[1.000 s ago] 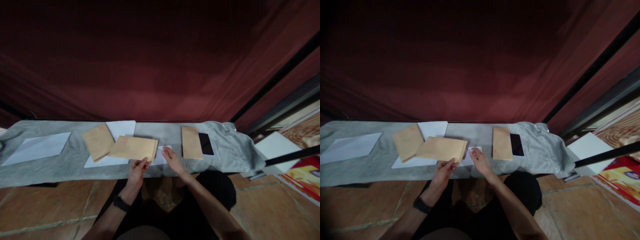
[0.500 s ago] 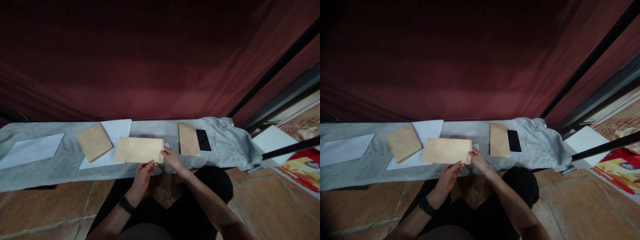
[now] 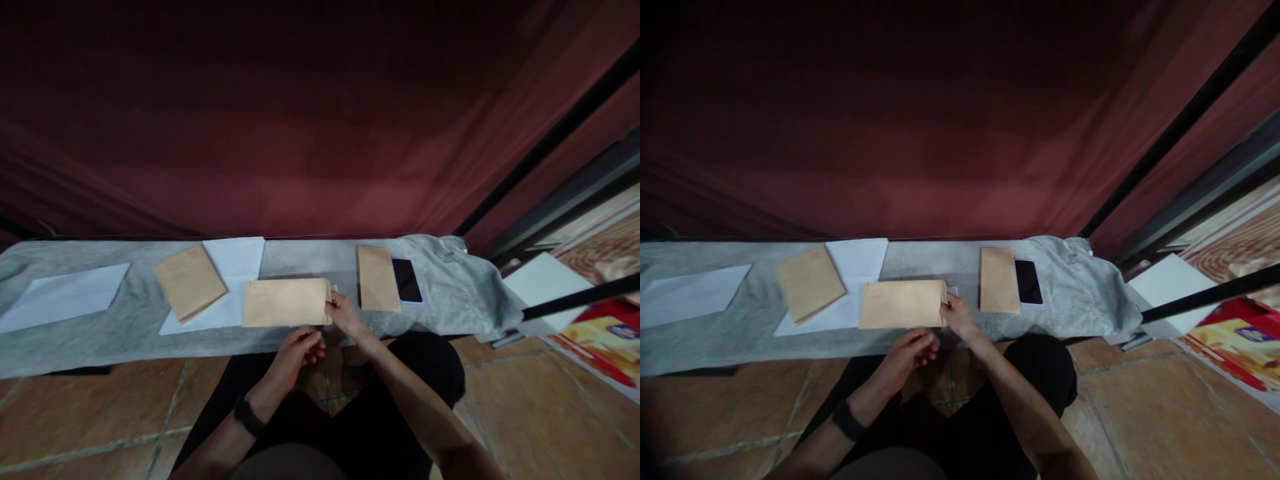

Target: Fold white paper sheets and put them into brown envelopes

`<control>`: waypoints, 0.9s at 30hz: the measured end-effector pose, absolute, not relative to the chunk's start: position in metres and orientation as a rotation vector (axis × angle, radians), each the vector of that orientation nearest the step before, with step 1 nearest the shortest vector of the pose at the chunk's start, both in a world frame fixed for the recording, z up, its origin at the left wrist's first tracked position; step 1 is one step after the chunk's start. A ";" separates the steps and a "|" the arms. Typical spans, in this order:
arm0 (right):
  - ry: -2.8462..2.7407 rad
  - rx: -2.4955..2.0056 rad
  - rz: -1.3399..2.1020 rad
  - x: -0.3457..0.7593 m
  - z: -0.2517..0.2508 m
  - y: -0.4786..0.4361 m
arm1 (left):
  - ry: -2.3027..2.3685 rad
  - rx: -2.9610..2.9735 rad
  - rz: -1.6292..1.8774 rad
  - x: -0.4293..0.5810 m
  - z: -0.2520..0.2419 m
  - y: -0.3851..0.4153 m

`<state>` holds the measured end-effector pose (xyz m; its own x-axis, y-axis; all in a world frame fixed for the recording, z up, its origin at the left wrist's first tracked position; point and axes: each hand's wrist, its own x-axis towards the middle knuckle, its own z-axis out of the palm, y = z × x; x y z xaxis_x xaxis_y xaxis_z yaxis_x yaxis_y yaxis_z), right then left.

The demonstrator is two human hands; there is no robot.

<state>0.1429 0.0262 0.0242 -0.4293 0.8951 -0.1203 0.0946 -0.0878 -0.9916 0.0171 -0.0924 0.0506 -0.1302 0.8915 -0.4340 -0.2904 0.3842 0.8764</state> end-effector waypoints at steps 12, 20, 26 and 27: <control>-1.581 -1.060 1.592 0.149 0.026 0.028 | 1.942 2.397 0.395 -0.045 0.069 -0.041; -1.479 -1.272 1.669 0.148 0.023 0.030 | 1.946 2.548 0.439 -0.046 0.078 -0.049; -1.528 -1.234 1.494 0.155 0.029 0.039 | 1.994 2.576 0.452 -0.054 0.093 -0.047; -1.566 -1.273 1.393 0.159 0.031 0.041 | 2.026 2.569 0.443 -0.058 0.097 -0.046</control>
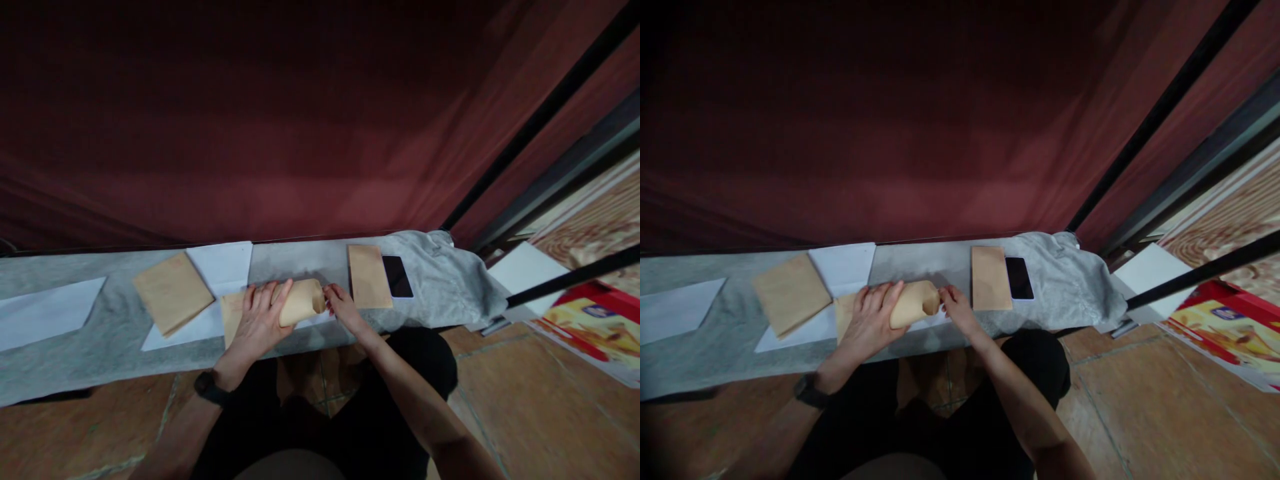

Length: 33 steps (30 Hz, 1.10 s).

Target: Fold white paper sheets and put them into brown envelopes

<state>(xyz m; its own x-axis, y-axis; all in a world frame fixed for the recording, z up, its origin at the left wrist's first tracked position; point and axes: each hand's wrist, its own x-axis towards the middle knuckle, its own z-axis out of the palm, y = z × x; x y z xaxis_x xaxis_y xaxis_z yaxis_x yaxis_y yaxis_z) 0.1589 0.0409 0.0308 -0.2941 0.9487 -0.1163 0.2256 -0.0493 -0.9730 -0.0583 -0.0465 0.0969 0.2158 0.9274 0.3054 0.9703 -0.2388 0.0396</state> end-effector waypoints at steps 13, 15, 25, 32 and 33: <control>-2.274 -1.918 0.536 0.150 0.033 0.020 | -2.261 -2.209 -0.075 -0.130 0.049 -0.087; -2.266 -1.948 0.567 0.150 0.033 0.023 | -2.275 -2.202 -0.090 -0.132 0.046 -0.090; -1.748 -1.565 0.891 0.171 0.038 0.042 | -2.359 -2.150 -0.171 -0.138 0.039 -0.094; -1.551 -1.169 1.176 0.164 0.030 0.039 | -2.474 -2.115 -0.212 -0.131 0.043 -0.085; -1.607 -1.180 1.163 0.163 0.029 0.038 | -2.483 -2.110 -0.215 -0.131 0.044 -0.085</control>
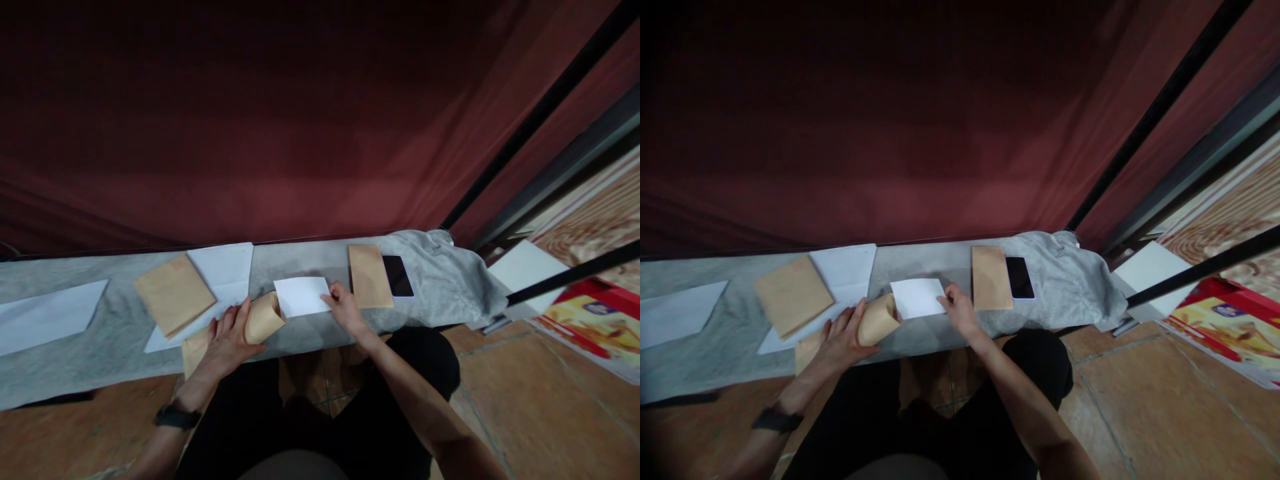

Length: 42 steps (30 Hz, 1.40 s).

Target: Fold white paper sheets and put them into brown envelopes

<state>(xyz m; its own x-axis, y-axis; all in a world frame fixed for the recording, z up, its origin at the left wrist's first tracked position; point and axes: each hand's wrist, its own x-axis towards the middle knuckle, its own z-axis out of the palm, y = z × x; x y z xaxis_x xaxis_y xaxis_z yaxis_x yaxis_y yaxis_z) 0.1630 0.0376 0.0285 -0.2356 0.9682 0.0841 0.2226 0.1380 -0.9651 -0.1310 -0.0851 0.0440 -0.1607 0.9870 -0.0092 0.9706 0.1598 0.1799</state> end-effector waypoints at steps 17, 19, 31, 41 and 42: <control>-2.051 -1.454 1.103 0.177 0.040 0.048 | 2.214 2.227 0.271 -0.126 0.045 -0.077; -2.055 -1.466 1.105 0.176 0.041 0.048 | 2.181 2.278 0.279 -0.124 0.046 -0.075; -1.818 -1.266 1.219 0.154 0.032 0.027 | 1.969 2.404 0.309 -0.069 0.064 -0.049; -1.783 -1.237 1.410 0.154 0.028 0.033 | 1.852 2.497 0.357 -0.054 0.067 -0.037; -1.781 -1.241 1.409 0.153 0.027 0.033 | 1.844 2.500 0.359 -0.053 0.068 -0.037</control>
<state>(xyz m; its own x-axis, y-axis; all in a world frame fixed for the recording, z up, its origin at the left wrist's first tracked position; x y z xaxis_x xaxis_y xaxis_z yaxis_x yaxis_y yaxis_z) 0.1535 0.0330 0.0270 -0.4256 0.8968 -0.1213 0.3243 0.0260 -0.9456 -0.0531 -0.0365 0.0675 0.2784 0.9444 0.1752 0.9411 -0.3046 0.1468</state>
